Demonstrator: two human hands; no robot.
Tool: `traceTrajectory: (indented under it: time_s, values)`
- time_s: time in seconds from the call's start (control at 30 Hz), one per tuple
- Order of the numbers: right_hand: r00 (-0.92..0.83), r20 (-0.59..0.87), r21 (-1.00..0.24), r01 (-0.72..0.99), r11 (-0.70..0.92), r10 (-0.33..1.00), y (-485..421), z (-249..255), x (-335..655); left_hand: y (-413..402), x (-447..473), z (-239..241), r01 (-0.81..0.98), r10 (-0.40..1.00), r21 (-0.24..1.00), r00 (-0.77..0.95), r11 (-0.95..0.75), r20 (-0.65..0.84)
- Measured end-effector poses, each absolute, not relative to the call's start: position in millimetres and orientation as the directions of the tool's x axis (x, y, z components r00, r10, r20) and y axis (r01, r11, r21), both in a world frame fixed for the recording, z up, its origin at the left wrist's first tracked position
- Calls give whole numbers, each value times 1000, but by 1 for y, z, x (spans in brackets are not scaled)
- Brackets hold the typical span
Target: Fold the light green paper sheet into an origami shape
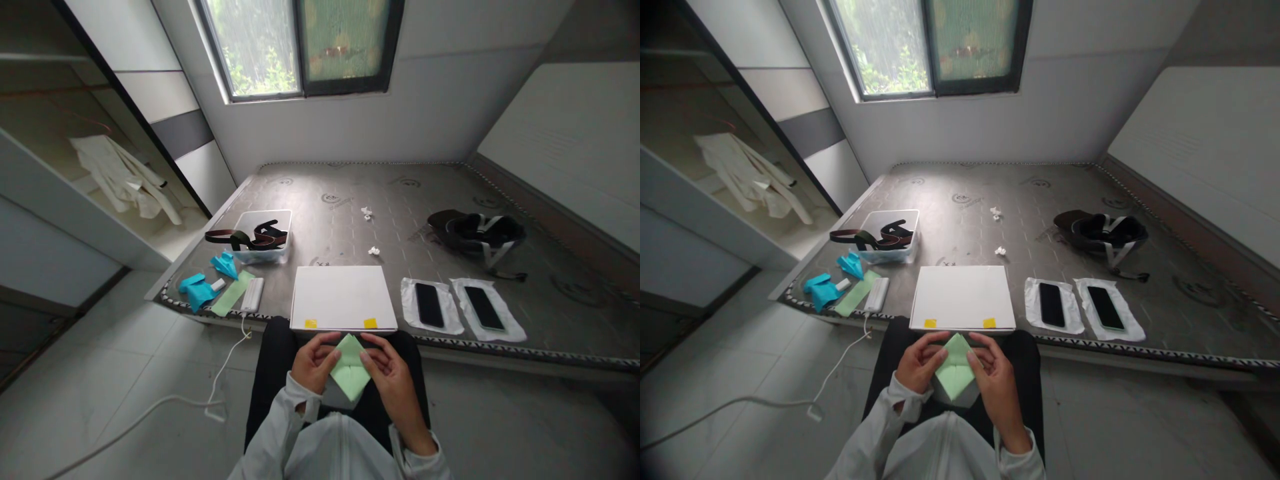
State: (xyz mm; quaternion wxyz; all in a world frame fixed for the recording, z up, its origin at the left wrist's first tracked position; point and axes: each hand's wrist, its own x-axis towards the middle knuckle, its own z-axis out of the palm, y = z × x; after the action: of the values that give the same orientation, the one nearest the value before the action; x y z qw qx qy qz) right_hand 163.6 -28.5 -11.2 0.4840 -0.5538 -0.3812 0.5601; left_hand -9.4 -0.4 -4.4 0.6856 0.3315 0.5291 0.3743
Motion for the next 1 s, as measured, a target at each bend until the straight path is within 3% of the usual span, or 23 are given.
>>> traceTrajectory:
  time_s: [0.27,0.47,0.6,0.8,1.0]
  values:
    - [16,-394,-911,-138,-389,919,-28,-12,162,-2,-8,-3,-81,869,867,98,492,-485]
    - [86,-275,-958,-105,-265,958,-29,-10,155,-6,-2,-2,236,969,944,-137,232,-204]
    - [27,-196,-980,-45,-194,980,-30,-10,150,-8,2,1,110,957,951,-11,289,-289]
    - [-2,-20,-915,402,-18,1000,-30,-5,147,-7,2,-11,-37,920,925,124,378,-371]
    - [-129,71,-885,450,122,989,-37,13,144,-1,-6,-33,-60,884,892,179,449,-433]
